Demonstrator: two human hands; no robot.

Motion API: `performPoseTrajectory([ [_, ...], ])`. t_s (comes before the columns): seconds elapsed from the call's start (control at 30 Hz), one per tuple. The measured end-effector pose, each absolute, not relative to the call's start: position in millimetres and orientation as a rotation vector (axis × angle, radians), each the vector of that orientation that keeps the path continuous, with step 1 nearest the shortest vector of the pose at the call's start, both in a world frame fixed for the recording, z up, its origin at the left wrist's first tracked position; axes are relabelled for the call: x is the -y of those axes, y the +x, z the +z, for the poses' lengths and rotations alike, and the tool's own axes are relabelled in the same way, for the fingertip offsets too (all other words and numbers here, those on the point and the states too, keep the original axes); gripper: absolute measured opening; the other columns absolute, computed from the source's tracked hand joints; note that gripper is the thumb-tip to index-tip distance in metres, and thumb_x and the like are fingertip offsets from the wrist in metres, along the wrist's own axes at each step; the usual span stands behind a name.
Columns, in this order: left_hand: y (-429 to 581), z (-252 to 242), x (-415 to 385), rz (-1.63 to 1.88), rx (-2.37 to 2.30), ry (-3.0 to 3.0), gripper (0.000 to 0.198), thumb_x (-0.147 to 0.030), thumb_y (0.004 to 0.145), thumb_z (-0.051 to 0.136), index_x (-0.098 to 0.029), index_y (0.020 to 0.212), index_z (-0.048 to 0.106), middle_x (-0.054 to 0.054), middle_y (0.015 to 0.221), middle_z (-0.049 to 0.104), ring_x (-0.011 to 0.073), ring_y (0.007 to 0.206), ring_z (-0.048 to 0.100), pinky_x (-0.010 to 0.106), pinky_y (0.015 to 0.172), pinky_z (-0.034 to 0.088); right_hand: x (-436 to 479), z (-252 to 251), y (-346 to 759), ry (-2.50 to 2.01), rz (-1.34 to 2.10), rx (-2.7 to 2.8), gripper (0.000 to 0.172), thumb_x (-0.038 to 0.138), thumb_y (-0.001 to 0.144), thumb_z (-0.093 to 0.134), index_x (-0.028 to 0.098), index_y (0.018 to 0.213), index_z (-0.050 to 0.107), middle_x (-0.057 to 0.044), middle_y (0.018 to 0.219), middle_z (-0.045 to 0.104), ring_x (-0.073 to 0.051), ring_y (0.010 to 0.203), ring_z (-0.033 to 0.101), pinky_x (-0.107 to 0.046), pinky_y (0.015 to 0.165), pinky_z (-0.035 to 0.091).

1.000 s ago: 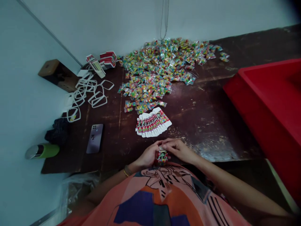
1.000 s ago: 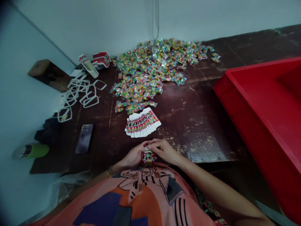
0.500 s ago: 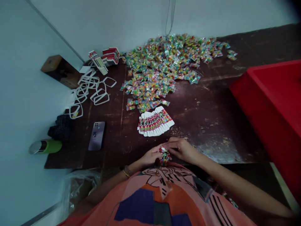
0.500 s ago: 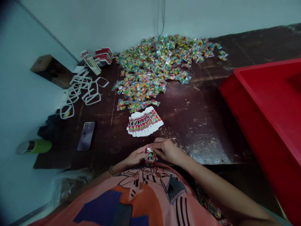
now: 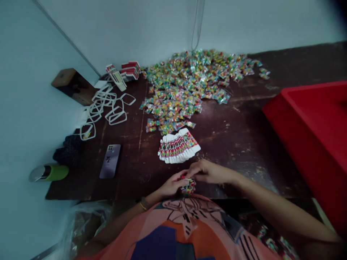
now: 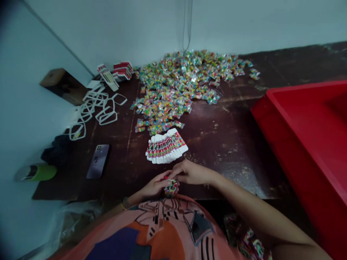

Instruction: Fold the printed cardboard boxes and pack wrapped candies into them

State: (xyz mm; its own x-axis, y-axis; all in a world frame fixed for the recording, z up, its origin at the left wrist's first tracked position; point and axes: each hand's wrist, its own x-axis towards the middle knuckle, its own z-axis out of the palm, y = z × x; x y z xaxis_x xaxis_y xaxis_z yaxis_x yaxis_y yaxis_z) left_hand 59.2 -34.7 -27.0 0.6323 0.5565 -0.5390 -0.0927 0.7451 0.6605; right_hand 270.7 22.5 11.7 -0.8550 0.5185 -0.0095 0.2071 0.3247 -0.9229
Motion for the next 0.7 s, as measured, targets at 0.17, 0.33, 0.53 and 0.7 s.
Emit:
performPoseTrajectory([
  [0.17, 39.2, 0.0, 13.2, 0.344, -1.042, 1.188, 0.032, -0.025, 0.073, 0.066, -0.016, 0.103, 0.068, 0.006, 0.098, 0.066, 0.0185, 0.088, 0.058, 0.028, 0.080, 0.042, -154.4, -13.5, 288.8, -1.407, 0.575, 2.276, 0.032, 0.015, 0.091, 0.045, 0.014, 0.118, 0.063, -0.010, 0.120, 0.062, -0.023, 0.111, 0.053, -0.038, 0.097, 0.039],
  [0.33, -9.1, 29.6, -3.8, -0.037, -1.010, 1.425, 0.034, -0.020, 0.062, 0.071, -0.018, 0.096, 0.067, -0.002, 0.077, 0.062, 0.0139, 0.070, 0.054, 0.023, 0.066, 0.040, -194.8, -32.4, 307.7, -1.564, 0.331, 2.229, 0.043, 0.017, 0.089, 0.052, 0.013, 0.131, 0.052, -0.018, 0.134, 0.052, -0.034, 0.119, 0.044, -0.050, 0.096, 0.037],
  [0.53, -19.5, 19.1, -2.5, 0.165, -1.000, 1.070, 0.036, -0.034, 0.076, 0.064, -0.018, 0.106, 0.055, 0.003, 0.093, 0.063, 0.0153, 0.077, 0.060, 0.027, 0.068, 0.048, -82.2, -58.5, 324.4, -1.642, 0.217, 2.202, 0.038, 0.024, 0.093, 0.046, 0.017, 0.129, 0.054, -0.015, 0.127, 0.055, -0.031, 0.113, 0.046, -0.048, 0.093, 0.039],
  [0.7, 30.9, -10.7, -3.0, 0.384, -0.940, 0.792, 0.038, -0.037, 0.081, 0.061, -0.019, 0.112, 0.048, 0.009, 0.105, 0.059, 0.0195, 0.082, 0.064, 0.030, 0.058, 0.054, 42.1, -52.1, 324.6, -1.593, 0.325, 2.328, 0.063, 0.045, 0.086, 0.056, 0.018, 0.140, 0.042, -0.016, 0.126, 0.054, -0.033, 0.117, 0.044, -0.051, 0.097, 0.036],
])
